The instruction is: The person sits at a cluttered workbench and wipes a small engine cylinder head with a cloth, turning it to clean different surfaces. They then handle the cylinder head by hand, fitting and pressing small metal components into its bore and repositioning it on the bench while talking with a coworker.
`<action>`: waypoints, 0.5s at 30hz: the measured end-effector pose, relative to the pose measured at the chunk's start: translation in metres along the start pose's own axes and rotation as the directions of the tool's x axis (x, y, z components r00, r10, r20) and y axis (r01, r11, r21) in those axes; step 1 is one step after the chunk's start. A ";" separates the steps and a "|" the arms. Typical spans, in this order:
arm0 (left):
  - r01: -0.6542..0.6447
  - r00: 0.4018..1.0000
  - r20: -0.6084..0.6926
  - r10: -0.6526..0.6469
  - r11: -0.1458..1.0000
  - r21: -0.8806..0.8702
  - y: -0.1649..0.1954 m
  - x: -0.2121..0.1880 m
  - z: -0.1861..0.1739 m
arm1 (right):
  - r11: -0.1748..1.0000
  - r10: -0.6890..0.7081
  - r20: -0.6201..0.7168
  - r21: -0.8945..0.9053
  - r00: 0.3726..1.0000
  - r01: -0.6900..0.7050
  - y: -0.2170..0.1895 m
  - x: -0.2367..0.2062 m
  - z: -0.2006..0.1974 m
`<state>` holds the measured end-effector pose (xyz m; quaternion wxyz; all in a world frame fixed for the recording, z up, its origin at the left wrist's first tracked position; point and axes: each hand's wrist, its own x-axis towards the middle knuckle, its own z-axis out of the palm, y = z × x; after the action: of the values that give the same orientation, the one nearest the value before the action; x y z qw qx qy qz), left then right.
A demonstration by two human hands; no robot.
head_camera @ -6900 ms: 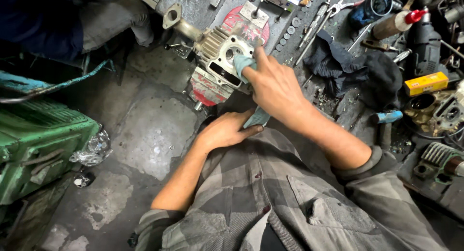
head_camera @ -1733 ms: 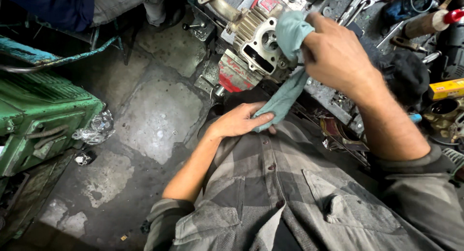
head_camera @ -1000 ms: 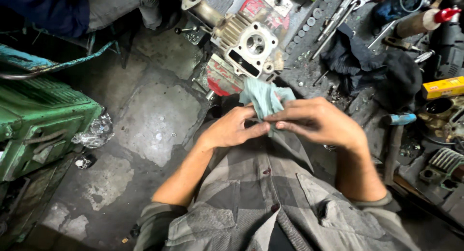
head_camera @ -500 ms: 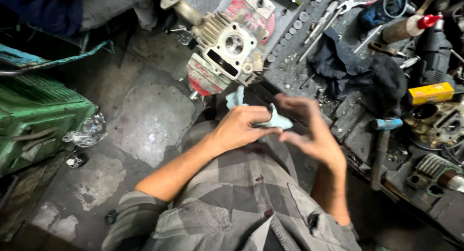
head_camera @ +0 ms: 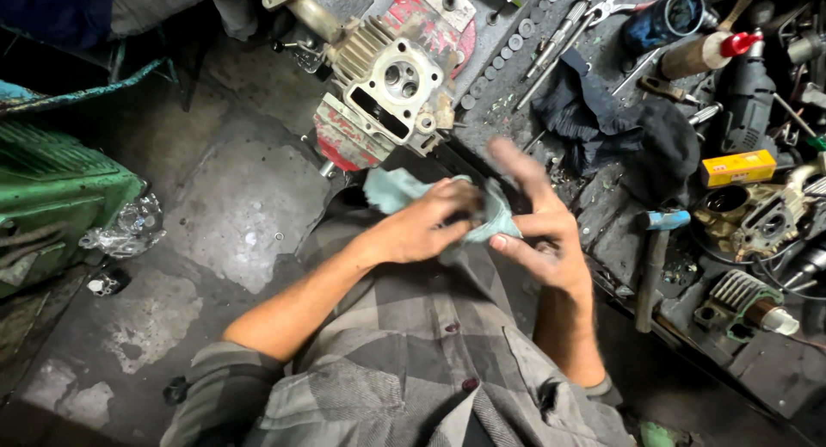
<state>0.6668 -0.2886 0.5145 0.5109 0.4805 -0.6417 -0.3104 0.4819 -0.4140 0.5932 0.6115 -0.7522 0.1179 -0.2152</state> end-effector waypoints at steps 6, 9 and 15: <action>0.616 0.771 0.533 -0.348 0.619 -0.486 -0.014 -0.008 -0.014 | 0.654 0.299 0.004 0.727 0.954 -0.209 0.004 0.023 0.030; 0.319 0.875 0.478 -0.072 0.830 -0.459 -0.010 -0.001 -0.034 | 0.678 0.362 0.060 0.668 0.930 -0.306 -0.001 0.051 0.035; 0.542 0.663 0.621 -0.417 0.840 -0.015 -0.007 0.008 -0.059 | 0.740 0.342 -0.139 -0.570 0.930 -0.357 -0.022 0.131 0.063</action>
<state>0.7245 -0.2928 0.5280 0.2277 0.4570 -0.5838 -0.6312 0.6249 -0.4120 0.6276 0.3775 -0.8651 0.3248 -0.0593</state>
